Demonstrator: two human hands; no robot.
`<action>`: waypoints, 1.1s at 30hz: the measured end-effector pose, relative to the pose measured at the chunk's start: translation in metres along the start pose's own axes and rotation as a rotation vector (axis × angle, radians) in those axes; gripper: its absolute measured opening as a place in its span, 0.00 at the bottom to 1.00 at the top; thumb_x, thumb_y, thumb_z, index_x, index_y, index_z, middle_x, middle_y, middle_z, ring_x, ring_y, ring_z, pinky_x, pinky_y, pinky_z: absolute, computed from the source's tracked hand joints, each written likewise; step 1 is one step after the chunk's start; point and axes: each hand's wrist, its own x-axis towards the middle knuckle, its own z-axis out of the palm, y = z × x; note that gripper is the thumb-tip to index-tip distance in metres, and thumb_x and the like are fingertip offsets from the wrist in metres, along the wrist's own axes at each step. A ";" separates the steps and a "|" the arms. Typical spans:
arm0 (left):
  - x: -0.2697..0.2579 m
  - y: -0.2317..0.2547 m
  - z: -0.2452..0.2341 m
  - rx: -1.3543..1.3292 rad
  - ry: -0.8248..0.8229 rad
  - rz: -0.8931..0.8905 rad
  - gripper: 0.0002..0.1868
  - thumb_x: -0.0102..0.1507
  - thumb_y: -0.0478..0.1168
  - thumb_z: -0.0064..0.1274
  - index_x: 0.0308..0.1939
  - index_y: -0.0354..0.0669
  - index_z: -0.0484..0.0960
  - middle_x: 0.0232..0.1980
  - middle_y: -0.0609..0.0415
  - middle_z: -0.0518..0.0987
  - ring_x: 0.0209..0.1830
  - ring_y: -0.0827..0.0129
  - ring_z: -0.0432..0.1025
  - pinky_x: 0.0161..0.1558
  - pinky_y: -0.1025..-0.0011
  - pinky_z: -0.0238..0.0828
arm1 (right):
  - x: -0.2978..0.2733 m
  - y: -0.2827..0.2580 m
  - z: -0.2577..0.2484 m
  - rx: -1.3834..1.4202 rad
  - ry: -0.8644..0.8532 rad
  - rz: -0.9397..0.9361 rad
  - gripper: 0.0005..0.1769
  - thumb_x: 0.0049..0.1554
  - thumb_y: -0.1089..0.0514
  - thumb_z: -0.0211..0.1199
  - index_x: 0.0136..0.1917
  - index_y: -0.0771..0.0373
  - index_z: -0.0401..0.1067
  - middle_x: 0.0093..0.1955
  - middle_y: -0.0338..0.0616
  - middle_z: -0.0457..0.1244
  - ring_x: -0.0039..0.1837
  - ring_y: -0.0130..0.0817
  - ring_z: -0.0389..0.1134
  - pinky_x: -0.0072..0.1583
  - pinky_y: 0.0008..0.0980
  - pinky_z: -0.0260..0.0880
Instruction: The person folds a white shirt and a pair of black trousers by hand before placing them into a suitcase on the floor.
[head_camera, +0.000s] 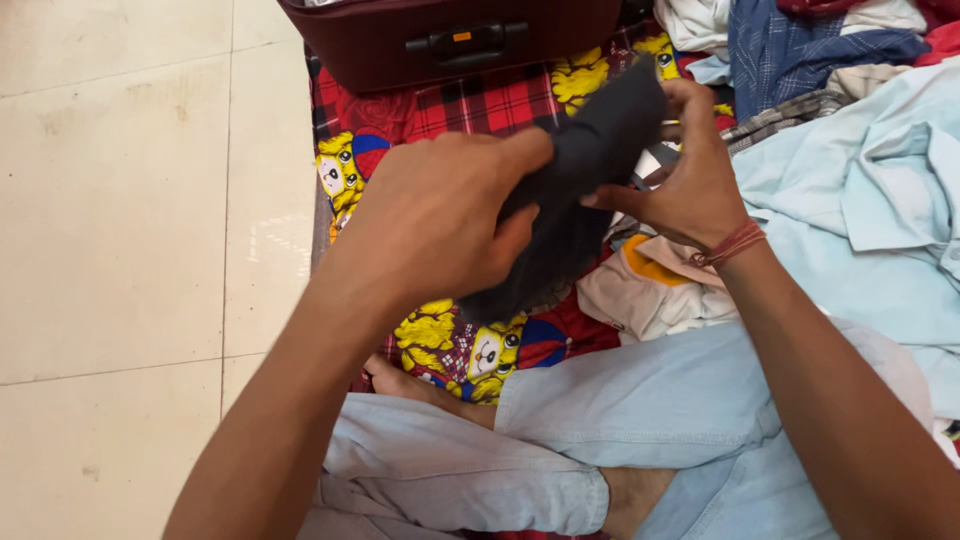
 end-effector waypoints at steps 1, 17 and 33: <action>-0.002 0.002 -0.002 0.005 -0.041 0.026 0.14 0.59 0.42 0.60 0.47 0.46 0.78 0.37 0.45 0.83 0.39 0.43 0.76 0.37 0.47 0.69 | 0.000 0.005 -0.002 0.003 -0.002 0.000 0.55 0.38 0.46 0.83 0.68 0.69 0.58 0.63 0.49 0.61 0.62 0.26 0.65 0.48 0.24 0.75; -0.058 -0.213 0.266 -0.964 -0.165 -1.247 0.40 0.58 0.58 0.68 0.56 0.21 0.79 0.54 0.28 0.78 0.32 0.52 0.73 0.29 0.57 0.67 | -0.048 0.127 0.095 0.343 -0.463 0.865 0.28 0.52 0.53 0.75 0.60 0.71 0.74 0.56 0.47 0.72 0.58 0.35 0.73 0.62 0.34 0.72; -0.035 -0.162 0.223 -1.262 0.268 -0.917 0.41 0.58 0.52 0.64 0.65 0.24 0.72 0.60 0.31 0.81 0.55 0.46 0.79 0.55 0.51 0.77 | -0.045 0.078 0.089 0.291 -0.070 0.379 0.35 0.58 0.50 0.70 0.72 0.67 0.63 0.68 0.51 0.66 0.68 0.36 0.67 0.69 0.33 0.68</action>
